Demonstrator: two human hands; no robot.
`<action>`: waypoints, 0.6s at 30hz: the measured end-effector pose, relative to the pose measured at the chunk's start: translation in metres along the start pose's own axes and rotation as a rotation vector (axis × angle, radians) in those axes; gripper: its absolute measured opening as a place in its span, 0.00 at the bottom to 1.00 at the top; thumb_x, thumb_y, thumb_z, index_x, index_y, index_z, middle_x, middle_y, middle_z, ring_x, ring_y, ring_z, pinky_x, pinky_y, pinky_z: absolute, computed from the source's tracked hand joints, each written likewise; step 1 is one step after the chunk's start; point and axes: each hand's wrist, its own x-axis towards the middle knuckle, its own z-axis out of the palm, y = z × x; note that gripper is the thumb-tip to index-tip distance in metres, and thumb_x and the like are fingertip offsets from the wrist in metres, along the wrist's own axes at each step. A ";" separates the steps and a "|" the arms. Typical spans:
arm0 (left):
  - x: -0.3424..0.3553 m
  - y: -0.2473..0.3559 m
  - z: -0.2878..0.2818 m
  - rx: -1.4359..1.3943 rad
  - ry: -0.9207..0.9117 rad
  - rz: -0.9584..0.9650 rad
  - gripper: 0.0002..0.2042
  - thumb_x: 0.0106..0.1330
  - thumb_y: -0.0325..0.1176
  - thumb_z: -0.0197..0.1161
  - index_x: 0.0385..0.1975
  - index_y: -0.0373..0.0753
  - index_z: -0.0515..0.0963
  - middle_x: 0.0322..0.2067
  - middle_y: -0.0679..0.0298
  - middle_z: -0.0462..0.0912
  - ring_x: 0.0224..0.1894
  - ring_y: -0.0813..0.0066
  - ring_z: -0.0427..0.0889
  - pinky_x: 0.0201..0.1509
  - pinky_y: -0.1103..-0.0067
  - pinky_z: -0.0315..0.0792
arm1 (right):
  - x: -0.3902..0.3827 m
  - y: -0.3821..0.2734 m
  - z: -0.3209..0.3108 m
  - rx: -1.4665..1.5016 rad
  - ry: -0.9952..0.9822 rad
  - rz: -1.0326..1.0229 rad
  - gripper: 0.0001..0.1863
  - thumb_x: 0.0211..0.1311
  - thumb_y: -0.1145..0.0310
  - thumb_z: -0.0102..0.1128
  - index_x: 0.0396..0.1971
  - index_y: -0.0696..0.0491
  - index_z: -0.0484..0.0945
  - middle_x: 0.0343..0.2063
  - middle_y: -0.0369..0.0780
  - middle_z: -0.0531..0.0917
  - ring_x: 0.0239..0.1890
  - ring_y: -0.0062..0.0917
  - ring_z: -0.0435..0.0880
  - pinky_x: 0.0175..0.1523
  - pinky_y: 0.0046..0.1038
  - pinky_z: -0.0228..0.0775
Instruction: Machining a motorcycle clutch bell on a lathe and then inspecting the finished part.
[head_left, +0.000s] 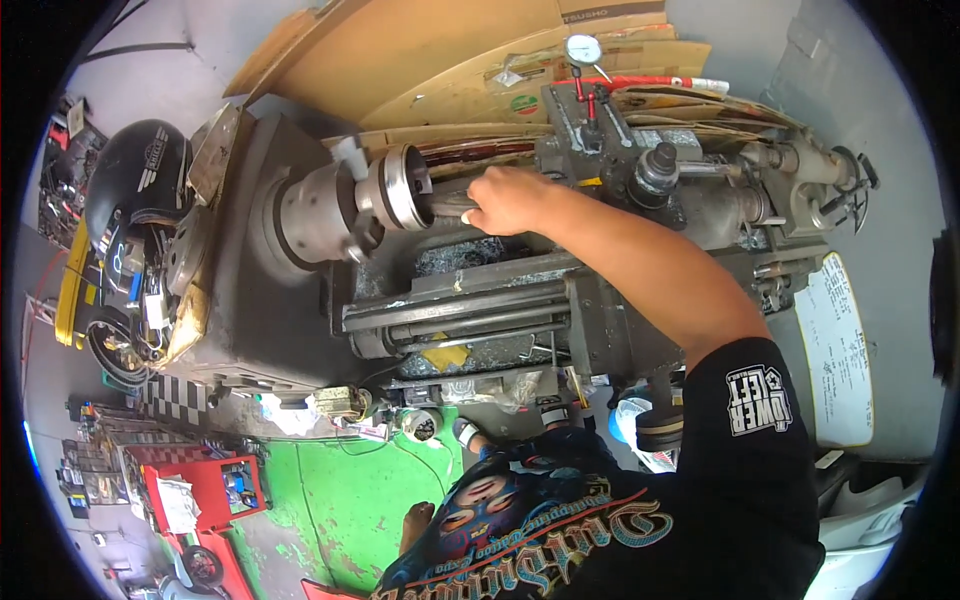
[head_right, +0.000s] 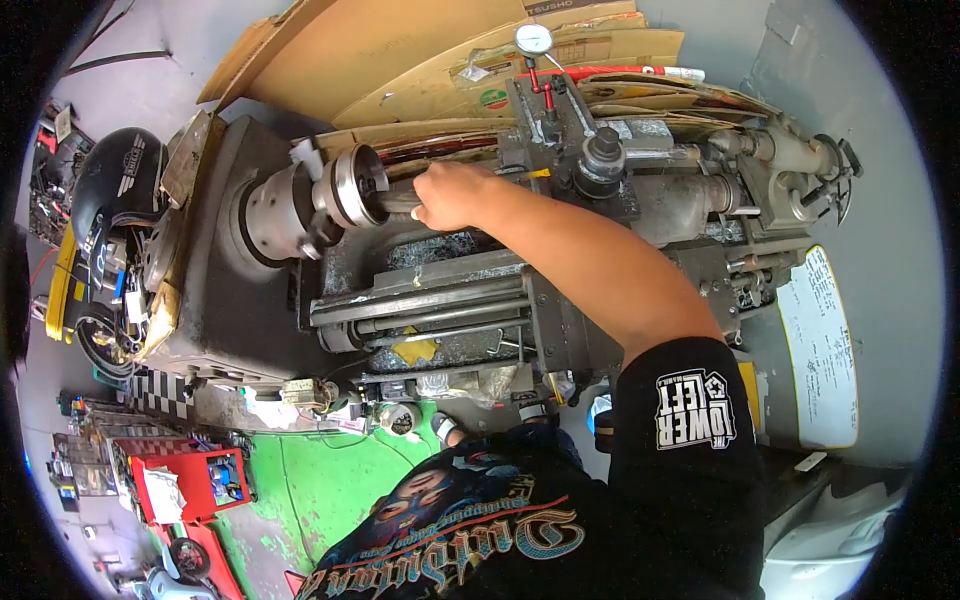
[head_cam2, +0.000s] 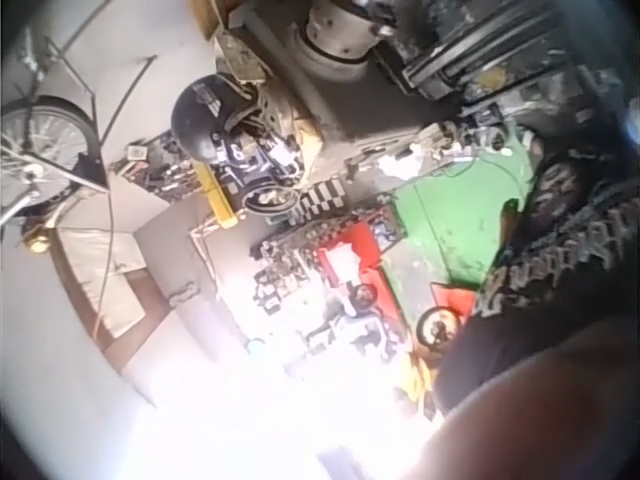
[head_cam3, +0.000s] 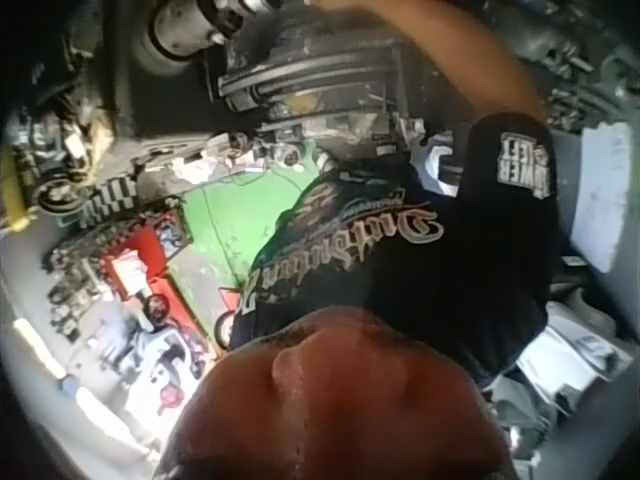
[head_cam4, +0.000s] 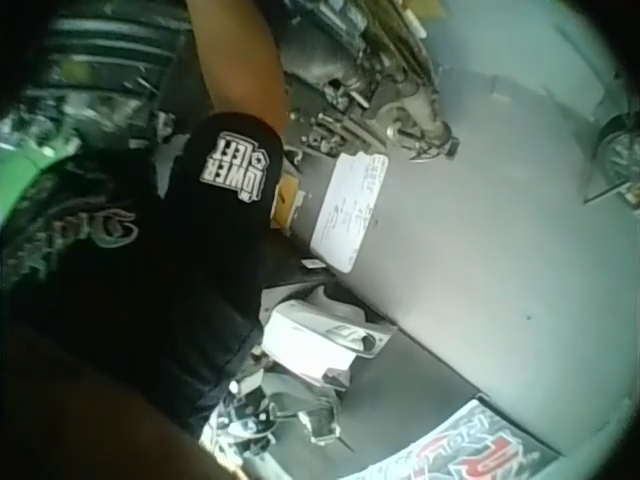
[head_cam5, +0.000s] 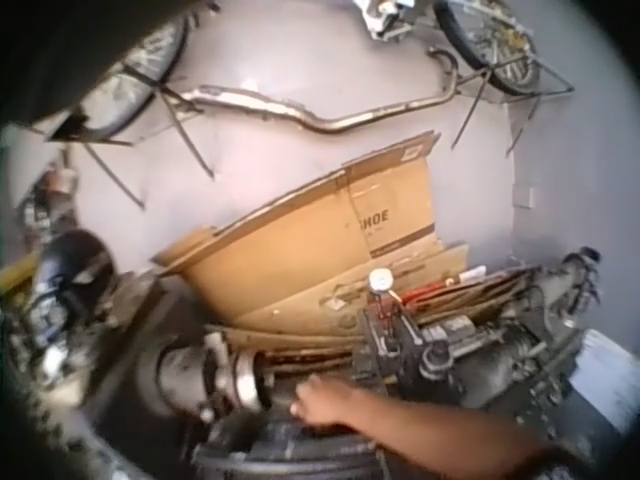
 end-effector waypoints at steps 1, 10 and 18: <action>0.003 -0.003 0.000 0.001 -0.006 0.000 0.18 0.67 0.43 0.61 0.49 0.38 0.81 0.47 0.49 0.84 0.46 0.50 0.83 0.49 0.66 0.76 | 0.000 0.001 -0.002 0.005 -0.008 -0.001 0.18 0.62 0.58 0.58 0.32 0.59 0.84 0.32 0.52 0.87 0.35 0.51 0.85 0.41 0.47 0.79; -0.007 -0.013 0.008 0.120 0.038 0.169 0.20 0.66 0.46 0.63 0.47 0.37 0.82 0.45 0.51 0.85 0.43 0.54 0.84 0.45 0.68 0.77 | 0.003 0.005 -0.008 0.070 -0.075 0.018 0.18 0.60 0.58 0.59 0.33 0.60 0.84 0.33 0.51 0.87 0.36 0.50 0.85 0.43 0.46 0.79; -0.018 -0.010 0.016 0.133 0.101 0.209 0.19 0.66 0.47 0.63 0.45 0.37 0.82 0.42 0.52 0.86 0.41 0.56 0.84 0.44 0.69 0.77 | -0.008 -0.006 -0.021 0.073 -0.104 0.010 0.19 0.59 0.58 0.60 0.35 0.61 0.84 0.36 0.51 0.88 0.37 0.50 0.85 0.44 0.45 0.79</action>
